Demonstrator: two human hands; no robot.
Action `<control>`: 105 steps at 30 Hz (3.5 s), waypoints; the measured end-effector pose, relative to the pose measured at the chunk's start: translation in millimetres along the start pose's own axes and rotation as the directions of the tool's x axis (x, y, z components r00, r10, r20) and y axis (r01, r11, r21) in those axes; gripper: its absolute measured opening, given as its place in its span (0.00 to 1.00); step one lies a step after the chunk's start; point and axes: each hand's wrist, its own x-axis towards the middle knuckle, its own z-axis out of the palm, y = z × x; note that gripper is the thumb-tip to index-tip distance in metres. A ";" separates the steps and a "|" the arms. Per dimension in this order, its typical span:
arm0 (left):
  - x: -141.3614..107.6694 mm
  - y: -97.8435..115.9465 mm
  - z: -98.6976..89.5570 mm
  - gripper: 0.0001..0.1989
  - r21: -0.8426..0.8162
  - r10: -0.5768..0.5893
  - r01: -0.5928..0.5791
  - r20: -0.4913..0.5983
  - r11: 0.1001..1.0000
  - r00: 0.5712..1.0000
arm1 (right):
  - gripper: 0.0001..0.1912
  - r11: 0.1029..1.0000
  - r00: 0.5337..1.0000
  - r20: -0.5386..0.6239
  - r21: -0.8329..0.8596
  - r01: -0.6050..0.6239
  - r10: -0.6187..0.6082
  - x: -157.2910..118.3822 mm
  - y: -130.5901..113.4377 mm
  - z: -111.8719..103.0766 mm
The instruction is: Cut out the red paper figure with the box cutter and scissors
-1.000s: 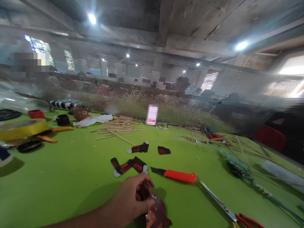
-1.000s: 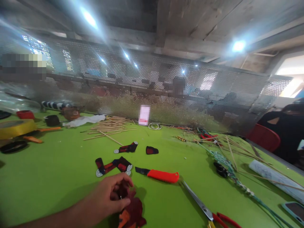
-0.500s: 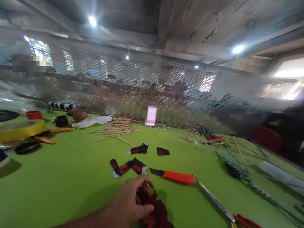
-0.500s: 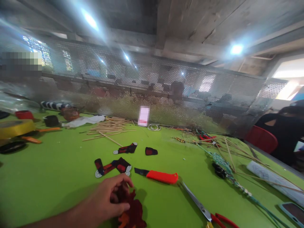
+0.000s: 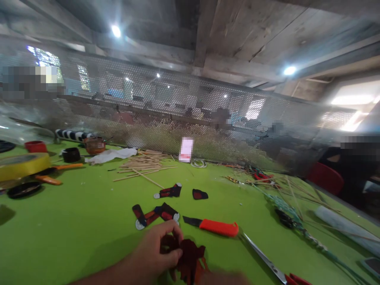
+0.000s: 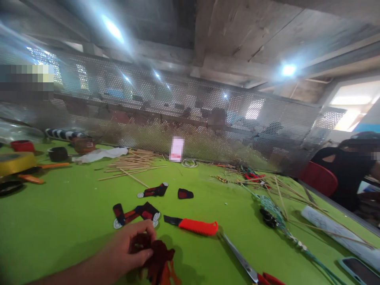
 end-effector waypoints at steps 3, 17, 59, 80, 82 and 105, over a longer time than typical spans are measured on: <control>6.4 -8.1 1.0 0.25 -0.082 0.015 -0.017 -0.020 0.996 1.000 | 0.15 0.986 0.989 -0.139 -0.152 -0.073 0.052 13.5 -1.5 -12.4; 8.2 -1.6 -11.8 0.18 0.201 0.043 -0.030 -0.061 0.979 0.997 | 0.09 0.960 0.942 -0.231 -0.077 -0.269 0.245 34.8 42.3 18.5; 9.8 7.9 -32.7 0.26 0.108 0.203 -0.199 -0.033 0.974 0.979 | 0.20 0.857 0.919 -0.268 0.501 -0.122 0.288 40.1 48.1 1.6; 9.2 17.0 -25.6 0.19 0.148 0.281 -0.250 -0.261 0.957 0.923 | 0.25 0.841 0.935 -0.279 0.540 -0.037 0.221 45.1 56.6 2.6; 9.6 15.9 -26.0 0.19 0.137 0.284 -0.256 -0.260 0.957 0.923 | 0.25 0.835 0.940 -0.268 0.549 -0.030 0.210 45.7 58.9 2.4; -1.4 5.1 -21.6 0.26 -0.014 0.141 -0.142 -0.056 0.990 0.988 | 0.23 0.755 0.990 -0.012 0.648 -0.099 0.140 38.1 52.5 12.9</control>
